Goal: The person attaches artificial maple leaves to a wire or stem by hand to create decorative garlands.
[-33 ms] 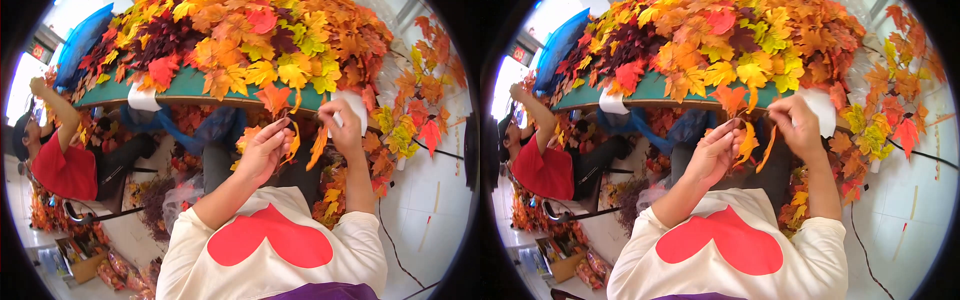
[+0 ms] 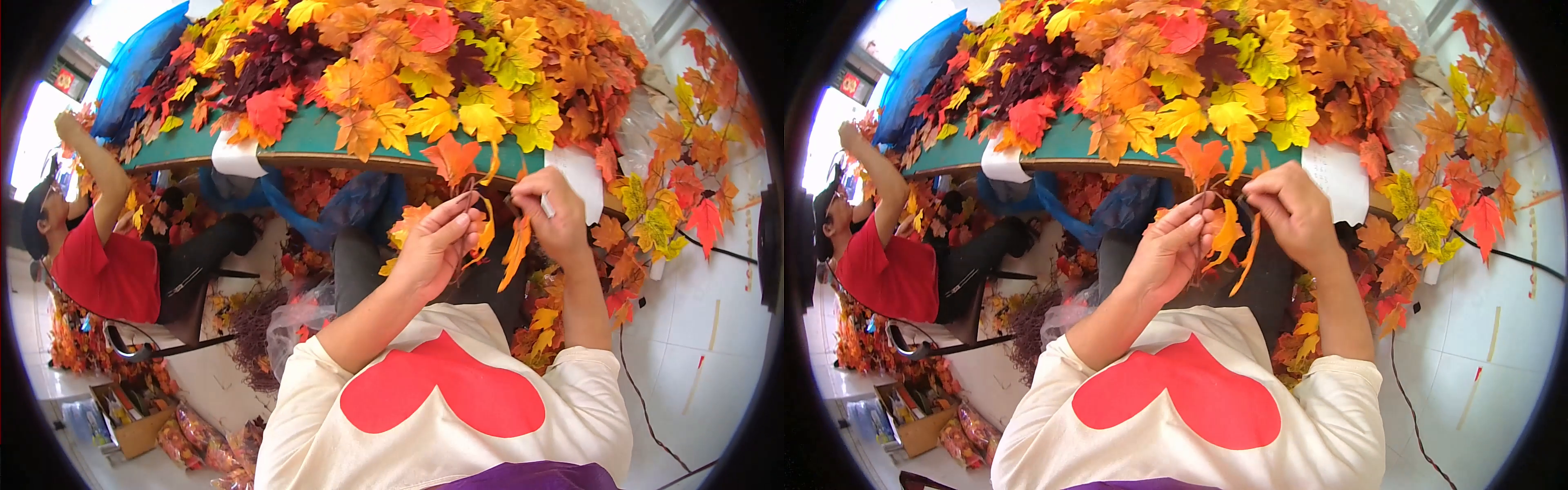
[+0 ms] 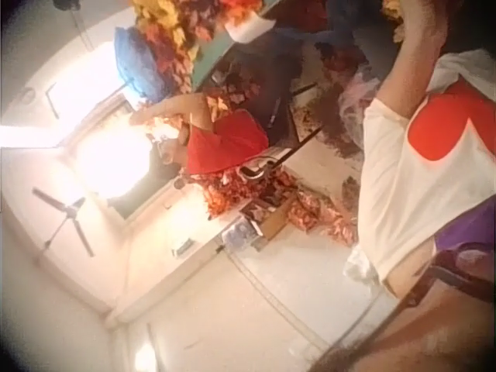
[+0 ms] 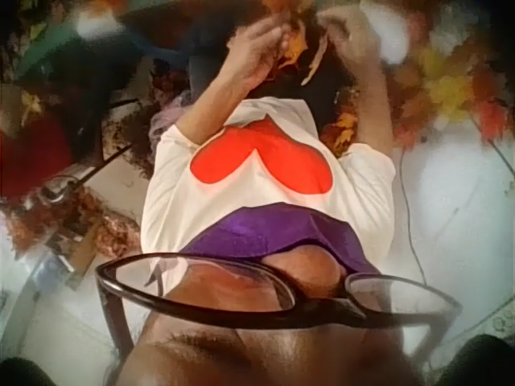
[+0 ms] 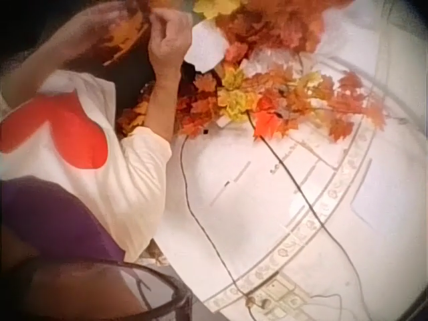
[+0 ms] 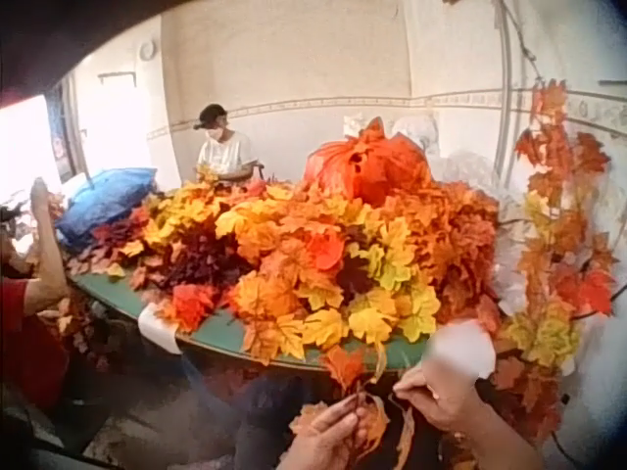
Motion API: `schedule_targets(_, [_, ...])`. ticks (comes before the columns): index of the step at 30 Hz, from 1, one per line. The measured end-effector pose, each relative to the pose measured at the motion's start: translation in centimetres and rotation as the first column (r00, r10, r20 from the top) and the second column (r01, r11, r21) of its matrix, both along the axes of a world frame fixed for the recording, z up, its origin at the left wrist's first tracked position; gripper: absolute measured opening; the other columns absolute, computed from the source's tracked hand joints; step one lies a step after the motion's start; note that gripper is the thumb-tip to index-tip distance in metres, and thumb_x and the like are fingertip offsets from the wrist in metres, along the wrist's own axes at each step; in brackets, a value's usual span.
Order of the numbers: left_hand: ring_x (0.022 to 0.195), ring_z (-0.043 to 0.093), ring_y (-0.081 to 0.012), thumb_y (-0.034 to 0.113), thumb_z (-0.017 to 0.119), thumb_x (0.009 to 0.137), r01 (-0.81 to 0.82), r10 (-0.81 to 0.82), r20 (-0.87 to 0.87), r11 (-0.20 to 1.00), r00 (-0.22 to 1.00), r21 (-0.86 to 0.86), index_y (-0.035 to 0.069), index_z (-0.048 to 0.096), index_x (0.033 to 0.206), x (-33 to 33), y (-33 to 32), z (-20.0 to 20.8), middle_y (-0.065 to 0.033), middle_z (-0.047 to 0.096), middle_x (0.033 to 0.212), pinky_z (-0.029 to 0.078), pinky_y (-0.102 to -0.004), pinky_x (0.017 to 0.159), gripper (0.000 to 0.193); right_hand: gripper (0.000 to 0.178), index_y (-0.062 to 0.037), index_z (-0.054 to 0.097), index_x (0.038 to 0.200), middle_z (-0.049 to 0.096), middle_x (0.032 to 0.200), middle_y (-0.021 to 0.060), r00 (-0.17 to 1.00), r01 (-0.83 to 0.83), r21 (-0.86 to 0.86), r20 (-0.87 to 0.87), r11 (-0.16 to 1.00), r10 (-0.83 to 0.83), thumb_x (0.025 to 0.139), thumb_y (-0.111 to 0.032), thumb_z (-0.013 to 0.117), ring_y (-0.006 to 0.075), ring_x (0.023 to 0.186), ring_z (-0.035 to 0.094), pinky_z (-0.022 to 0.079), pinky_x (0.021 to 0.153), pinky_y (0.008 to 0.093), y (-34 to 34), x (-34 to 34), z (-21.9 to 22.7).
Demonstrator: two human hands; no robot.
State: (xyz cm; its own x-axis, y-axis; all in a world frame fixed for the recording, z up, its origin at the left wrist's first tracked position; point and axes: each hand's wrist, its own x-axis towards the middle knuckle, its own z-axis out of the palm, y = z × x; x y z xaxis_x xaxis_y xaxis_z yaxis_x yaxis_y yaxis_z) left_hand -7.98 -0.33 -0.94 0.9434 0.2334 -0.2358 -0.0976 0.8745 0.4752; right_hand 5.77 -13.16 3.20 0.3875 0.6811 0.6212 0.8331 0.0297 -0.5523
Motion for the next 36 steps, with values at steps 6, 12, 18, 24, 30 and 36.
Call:
schedule_targets(6, [0.075,0.054,-0.0081,0.006,0.057,0.084,-0.066,0.067,-0.032,0.998,0.997,0.013,0.003,0.053,0.111,-0.3,-0.2,-0.5,-0.0024,0.058,0.094,0.046,-0.0207,0.068,0.028,0.018,-0.0058,0.055,0.081,0.057,0.073,0.0058,0.998,-0.061,0.022,-0.028,0.998,0.061,0.069,0.001,0.067,0.0210,0.064,0.053,0.043,0.055,0.0286,1.7,-2.7,-1.9])
schedule_targets(12, [0.077,0.054,-0.0065,0.003,0.061,0.080,-0.133,0.136,-0.008,0.978,0.991,0.160,0.003,0.054,0.109,-0.6,0.0,-1.4,-0.0028,0.058,0.098,0.046,-0.0194,0.066,0.030,0.018,-0.0041,0.058,0.081,0.059,0.074,0.0052,0.992,-0.011,-0.010,-0.122,1.000,0.010,0.068,-0.004,0.070,0.0195,0.063,0.053,0.044,0.056,0.0287,1.8,-4.0,-1.9])
schedule_targets(18, [0.083,0.055,-0.0079,0.002,0.062,0.079,-0.219,0.224,-0.016,0.964,0.975,0.149,0.001,0.055,0.107,-0.4,-0.7,-1.9,-0.0044,0.058,0.101,0.046,-0.0197,0.069,0.028,0.029,-0.0040,0.062,0.085,0.061,0.077,0.0058,0.972,-0.009,-0.167,-0.234,0.986,-0.031,0.061,-0.013,0.076,0.0181,0.067,0.055,0.045,0.063,0.0276,1.8,-4.8,-1.3])
schedule_targets(24, [0.083,0.056,-0.0089,0.002,0.062,0.079,-0.221,0.244,-0.067,0.944,0.968,0.245,0.001,0.057,0.103,-0.7,-1.1,-1.8,-0.0045,0.060,0.095,0.046,-0.0211,0.072,0.025,0.016,-0.0012,0.064,0.082,0.062,0.075,0.0060,0.876,0.065,-0.129,-0.467,0.990,-0.118,0.067,0.000,0.070,0.0108,0.066,0.058,0.046,0.061,0.0229,1.9,-5.4,-3.5])
schedule_targets(30, [0.081,0.056,-0.0100,0.014,0.056,0.086,-0.200,0.198,0.041,0.978,0.979,0.056,0.003,0.055,0.106,-0.8,-0.7,-1.1,-0.0035,0.060,0.095,0.044,-0.0217,0.071,0.023,0.016,-0.0004,0.065,0.085,0.062,0.076,0.0058,0.844,0.102,0.032,-0.531,0.994,-0.070,0.069,0.002,0.068,0.0113,0.069,0.058,0.046,0.063,0.0218,1.8,-5.2,-4.4])
schedule_targets(36, [0.090,0.053,-0.0117,0.024,0.050,0.089,0.148,-0.130,0.108,0.972,0.986,-0.180,0.005,0.052,0.111,-0.6,0.9,-1.5,-0.0017,0.058,0.096,0.043,-0.0272,0.079,0.029,0.014,0.0005,0.064,0.086,0.062,0.079,0.0064,0.840,0.018,0.052,-0.542,0.998,0.013,0.072,0.002,0.066,0.0119,0.072,0.059,0.046,0.065,0.0216,1.1,-4.7,-3.2])
